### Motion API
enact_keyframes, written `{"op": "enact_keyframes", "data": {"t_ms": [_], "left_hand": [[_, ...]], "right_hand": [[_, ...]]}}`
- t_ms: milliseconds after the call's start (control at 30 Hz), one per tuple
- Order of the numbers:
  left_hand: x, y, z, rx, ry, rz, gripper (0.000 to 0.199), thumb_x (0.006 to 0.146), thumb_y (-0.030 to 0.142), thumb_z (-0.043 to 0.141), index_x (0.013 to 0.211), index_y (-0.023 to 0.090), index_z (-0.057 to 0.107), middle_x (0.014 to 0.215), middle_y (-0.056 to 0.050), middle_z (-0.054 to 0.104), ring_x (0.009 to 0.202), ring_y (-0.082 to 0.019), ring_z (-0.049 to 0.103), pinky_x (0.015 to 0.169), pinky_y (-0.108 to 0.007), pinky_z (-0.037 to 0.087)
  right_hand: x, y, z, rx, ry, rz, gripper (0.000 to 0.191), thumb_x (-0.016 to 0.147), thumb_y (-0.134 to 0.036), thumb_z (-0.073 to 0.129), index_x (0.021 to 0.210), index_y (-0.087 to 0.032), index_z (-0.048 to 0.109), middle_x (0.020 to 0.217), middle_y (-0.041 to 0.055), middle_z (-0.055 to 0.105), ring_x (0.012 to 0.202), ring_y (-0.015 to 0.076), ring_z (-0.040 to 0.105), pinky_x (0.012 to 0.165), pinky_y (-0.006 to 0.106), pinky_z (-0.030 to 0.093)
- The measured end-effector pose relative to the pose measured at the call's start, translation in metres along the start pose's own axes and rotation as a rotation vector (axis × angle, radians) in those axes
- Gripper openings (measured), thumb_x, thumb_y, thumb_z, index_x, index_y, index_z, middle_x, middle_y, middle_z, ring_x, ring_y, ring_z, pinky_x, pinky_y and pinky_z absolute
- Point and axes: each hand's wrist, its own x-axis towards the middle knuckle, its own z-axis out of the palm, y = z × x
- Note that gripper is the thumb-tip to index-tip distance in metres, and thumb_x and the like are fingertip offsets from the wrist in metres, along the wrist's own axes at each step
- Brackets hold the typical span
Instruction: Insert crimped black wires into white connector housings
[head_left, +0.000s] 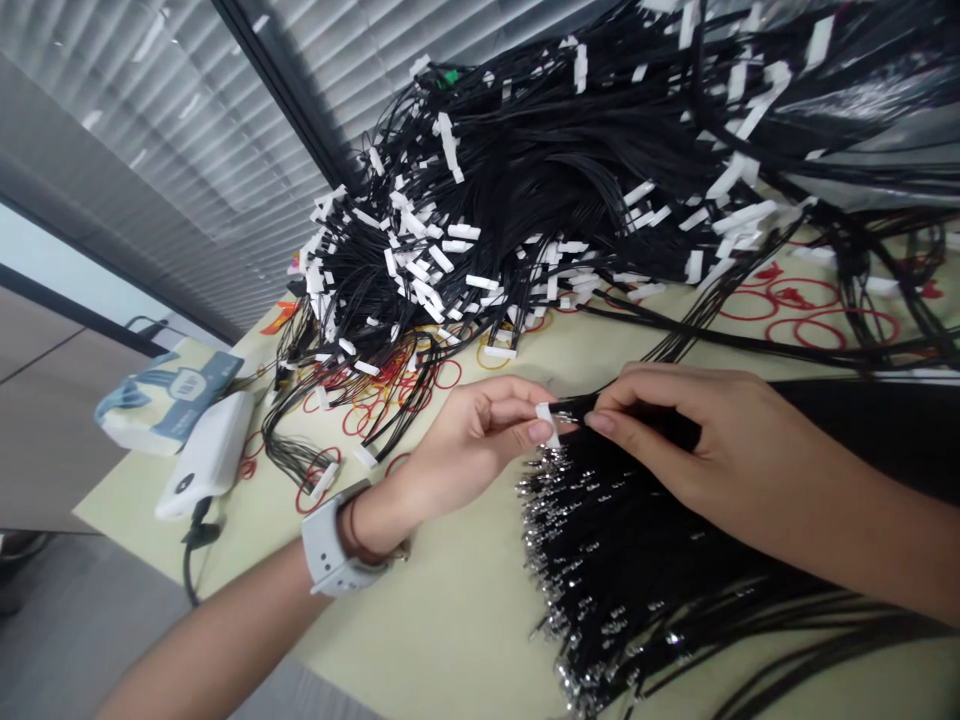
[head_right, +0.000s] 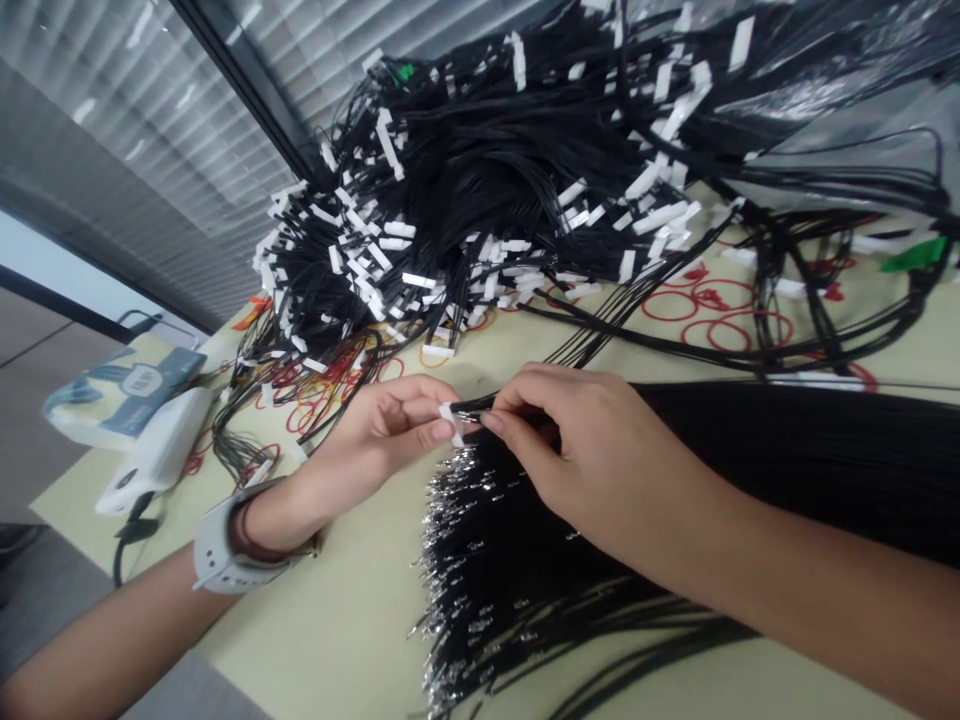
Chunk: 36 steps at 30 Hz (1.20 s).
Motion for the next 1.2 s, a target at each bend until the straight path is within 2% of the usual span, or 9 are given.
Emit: {"op": "enact_keyframes", "data": {"t_ms": [400,567,700,800,933,1100,1200], "left_hand": [[0.0005,0.0013,0.0010,0.041,0.029,-0.022,0.012,0.074,0.013,0.065,0.082,0.010,0.057,0.067,0.002,0.063,0.061,0.000,0.058,0.058,-0.006,0.045],[0.0006,0.0018,0.0013,0.022,0.042,-0.041,0.013,0.072,0.009,0.067,0.082,0.009,0.058,0.067,0.002,0.063,0.060,0.001,0.058,0.057,-0.004,0.045],[-0.0003,0.0013,0.0014,0.026,0.052,-0.041,0.012,0.074,0.011,0.066,0.082,0.008,0.058,0.068,0.001,0.064,0.061,0.000,0.059,0.058,-0.004,0.047],[-0.0009,0.0013,0.0025,0.055,0.065,-0.039,0.012,0.074,0.012,0.066,0.082,0.008,0.058,0.069,0.000,0.065,0.062,0.000,0.060,0.060,-0.005,0.048],[-0.0020,0.0019,0.0049,0.086,0.100,-0.035,0.011,0.072,0.010,0.067,0.080,0.008,0.059,0.069,0.001,0.066,0.062,0.001,0.059,0.058,-0.003,0.047],[-0.0035,0.0017,0.0058,0.110,0.109,-0.023,0.011,0.072,0.012,0.068,0.079,0.009,0.060,0.071,0.000,0.067,0.064,0.001,0.060,0.060,-0.004,0.047],[-0.0039,0.0015,0.0058,0.108,0.106,-0.029,0.011,0.072,0.012,0.068,0.080,0.009,0.060,0.072,-0.001,0.067,0.064,0.000,0.059,0.060,-0.005,0.047]], "right_hand": [[-0.0004,0.0019,0.0020,-0.014,-0.001,-0.039,0.022,0.084,-0.032,0.052,0.071,-0.021,0.064,0.067,-0.0071,0.062,0.053,-0.0021,0.048,0.047,0.014,0.031],[-0.0010,0.0010,0.0031,-0.004,-0.002,-0.068,0.021,0.084,-0.030,0.051,0.069,-0.021,0.063,0.064,-0.0091,0.061,0.040,-0.0024,0.034,0.041,0.017,0.026],[-0.0007,0.0013,0.0034,-0.008,0.033,-0.084,0.022,0.084,-0.032,0.051,0.068,-0.022,0.063,0.065,-0.0083,0.061,0.051,-0.0012,0.047,0.043,0.015,0.029],[-0.0016,0.0022,0.0030,0.010,0.043,-0.089,0.021,0.083,-0.032,0.051,0.069,-0.022,0.063,0.067,-0.0077,0.061,0.055,-0.0005,0.051,0.045,0.014,0.031],[-0.0012,-0.0011,0.0007,0.038,-0.040,-0.019,0.023,0.084,-0.033,0.050,0.071,-0.020,0.064,0.068,-0.0052,0.062,0.053,0.0003,0.048,0.046,0.016,0.029],[0.0019,-0.0048,-0.0014,0.047,-0.110,0.051,0.025,0.084,-0.033,0.049,0.069,-0.017,0.063,0.063,-0.0042,0.060,0.042,-0.0005,0.034,0.046,0.019,0.027],[0.0002,-0.0028,-0.0016,0.050,-0.120,0.032,0.025,0.083,-0.032,0.048,0.070,-0.017,0.063,0.065,-0.0035,0.060,0.046,-0.0001,0.039,0.047,0.018,0.027]]}}
